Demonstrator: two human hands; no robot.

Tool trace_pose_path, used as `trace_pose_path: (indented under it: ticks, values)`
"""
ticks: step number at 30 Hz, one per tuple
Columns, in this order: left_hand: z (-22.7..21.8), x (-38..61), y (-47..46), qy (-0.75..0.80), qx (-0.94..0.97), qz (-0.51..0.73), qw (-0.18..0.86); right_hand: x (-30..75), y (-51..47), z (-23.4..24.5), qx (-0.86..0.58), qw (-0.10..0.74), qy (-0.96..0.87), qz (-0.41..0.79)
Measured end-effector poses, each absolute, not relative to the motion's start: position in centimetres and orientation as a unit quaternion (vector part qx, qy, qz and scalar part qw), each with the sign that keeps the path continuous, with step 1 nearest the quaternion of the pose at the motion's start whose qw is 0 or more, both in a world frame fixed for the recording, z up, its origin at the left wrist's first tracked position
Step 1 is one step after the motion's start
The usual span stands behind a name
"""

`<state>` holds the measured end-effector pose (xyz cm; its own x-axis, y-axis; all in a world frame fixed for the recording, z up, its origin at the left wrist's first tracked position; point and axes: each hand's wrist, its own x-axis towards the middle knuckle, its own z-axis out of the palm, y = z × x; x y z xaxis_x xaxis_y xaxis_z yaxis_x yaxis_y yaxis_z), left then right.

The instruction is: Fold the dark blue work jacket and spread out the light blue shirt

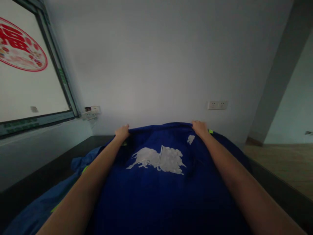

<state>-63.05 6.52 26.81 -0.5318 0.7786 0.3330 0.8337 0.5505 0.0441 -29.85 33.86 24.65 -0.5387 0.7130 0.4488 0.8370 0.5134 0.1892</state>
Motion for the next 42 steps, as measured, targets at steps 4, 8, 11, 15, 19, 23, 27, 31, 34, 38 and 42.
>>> trace_pose_path:
  ticks: [4, 8, 11, 15, 19, 23, 27, 31, 34, 38, 42]
  values:
    - [17.7, -62.5, 9.5, -0.846, -0.500, -0.134, 0.126, -30.1, 35.9, 14.0, -0.490, 0.142, -0.851, -0.126]
    - [11.9, -62.2, 10.6, -0.835, -0.515, -0.162, 0.108, -28.6, 35.8, 8.1, -0.465, 0.138, -0.871, -0.076]
    - [11.2, -62.6, 11.0, -0.834, -0.510, -0.186, 0.100, -27.3, 35.3, 7.9, -0.436, 0.165, -0.883, -0.051]
    - [13.2, -61.8, 10.9, -0.812, -0.527, -0.232, 0.100, -25.8, 33.1, 9.9, -0.382, 0.213, -0.899, -0.018]
    - [13.7, -56.7, 7.9, -0.728, -0.626, -0.271, 0.066, -23.8, 27.3, 10.2, -0.252, 0.295, -0.919, 0.072]
    - [9.9, -50.5, 3.1, -0.698, -0.702, -0.139, -0.005, -21.1, 21.1, 7.5, -0.262, 0.203, -0.940, 0.086]
    - [5.7, -48.5, 1.2, -0.717, -0.694, -0.052, -0.035, -19.2, 19.9, 4.9, -0.326, 0.097, -0.940, 0.029]
    - [4.5, -50.1, 2.8, -0.738, -0.673, -0.052, -0.012, -18.9, 22.6, 4.5, -0.355, 0.077, -0.932, 0.010]
    - [4.9, -51.8, 4.5, -0.731, -0.680, -0.059, -0.011, -19.2, 24.4, 4.9, -0.346, 0.074, -0.935, 0.004]
    - [4.9, -53.2, 6.0, -0.726, -0.685, -0.065, -0.021, -19.5, 25.8, 5.0, -0.325, 0.073, -0.943, 0.003]
    - [4.7, -53.5, 6.7, -0.729, -0.680, -0.080, -0.015, -20.2, 27.0, 5.0, -0.319, 0.067, -0.945, -0.001]
